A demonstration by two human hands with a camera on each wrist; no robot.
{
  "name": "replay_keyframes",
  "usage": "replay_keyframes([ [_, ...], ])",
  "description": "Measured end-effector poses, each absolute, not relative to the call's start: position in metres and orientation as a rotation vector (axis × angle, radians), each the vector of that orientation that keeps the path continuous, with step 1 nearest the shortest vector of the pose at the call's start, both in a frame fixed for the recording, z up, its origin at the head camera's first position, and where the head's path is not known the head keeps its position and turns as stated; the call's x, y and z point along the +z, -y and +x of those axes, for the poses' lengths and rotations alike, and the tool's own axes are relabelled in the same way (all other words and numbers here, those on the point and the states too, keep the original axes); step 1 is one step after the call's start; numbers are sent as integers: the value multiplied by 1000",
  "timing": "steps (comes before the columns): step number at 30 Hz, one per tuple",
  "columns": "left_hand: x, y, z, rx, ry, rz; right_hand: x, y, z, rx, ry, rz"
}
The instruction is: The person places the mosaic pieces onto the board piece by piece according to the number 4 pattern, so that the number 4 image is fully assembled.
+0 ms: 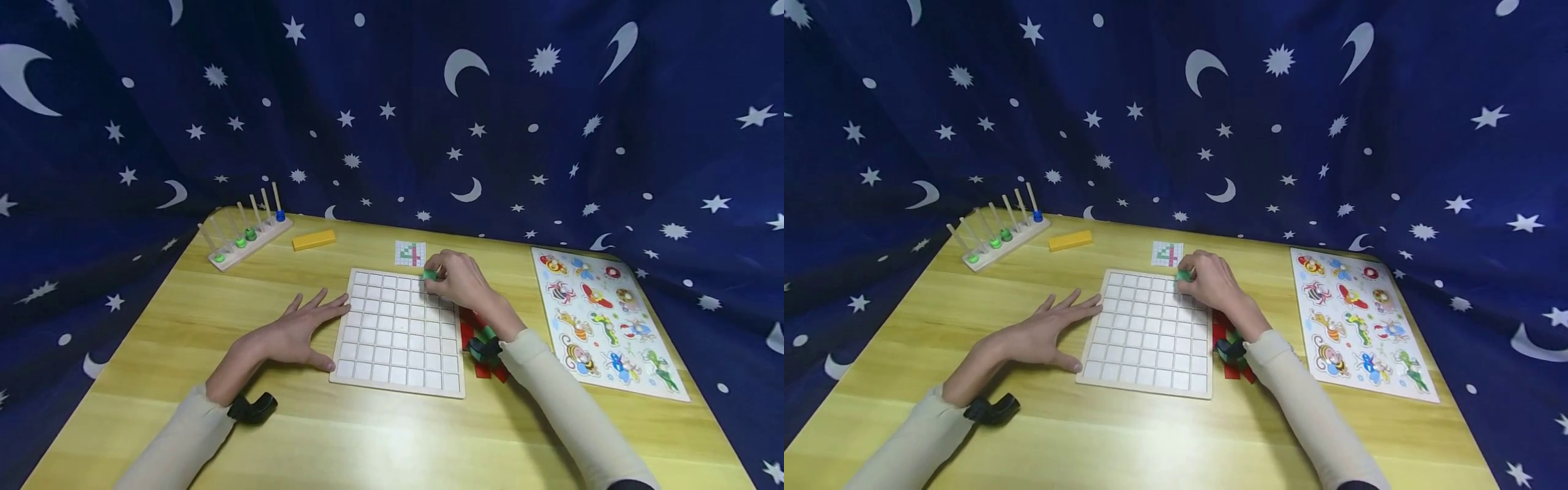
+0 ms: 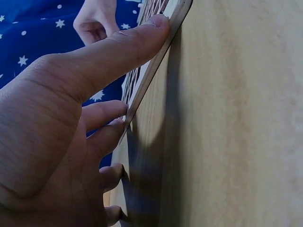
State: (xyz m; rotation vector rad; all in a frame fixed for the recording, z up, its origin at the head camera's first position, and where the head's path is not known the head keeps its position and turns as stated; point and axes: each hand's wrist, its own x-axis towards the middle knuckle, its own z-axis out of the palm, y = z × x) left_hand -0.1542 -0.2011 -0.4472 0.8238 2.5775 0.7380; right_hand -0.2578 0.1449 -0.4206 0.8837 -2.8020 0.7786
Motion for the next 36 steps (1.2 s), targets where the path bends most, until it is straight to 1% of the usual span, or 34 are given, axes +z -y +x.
replay_keyframes([
  [8, -448, 202, -156, 727, -2576, 820, -418, -144, -264, 788, 2822, 898],
  [16, -446, 203, -156, 738, -2577, 830, -423, -135, -263, 735, 2859, 949],
  [27, -447, 200, -159, 707, -2569, 795, -431, -137, -262, 696, 2869, 1020],
  [36, -449, 201, -158, 724, -2570, 796, -429, -134, -263, 633, 2857, 1085],
])
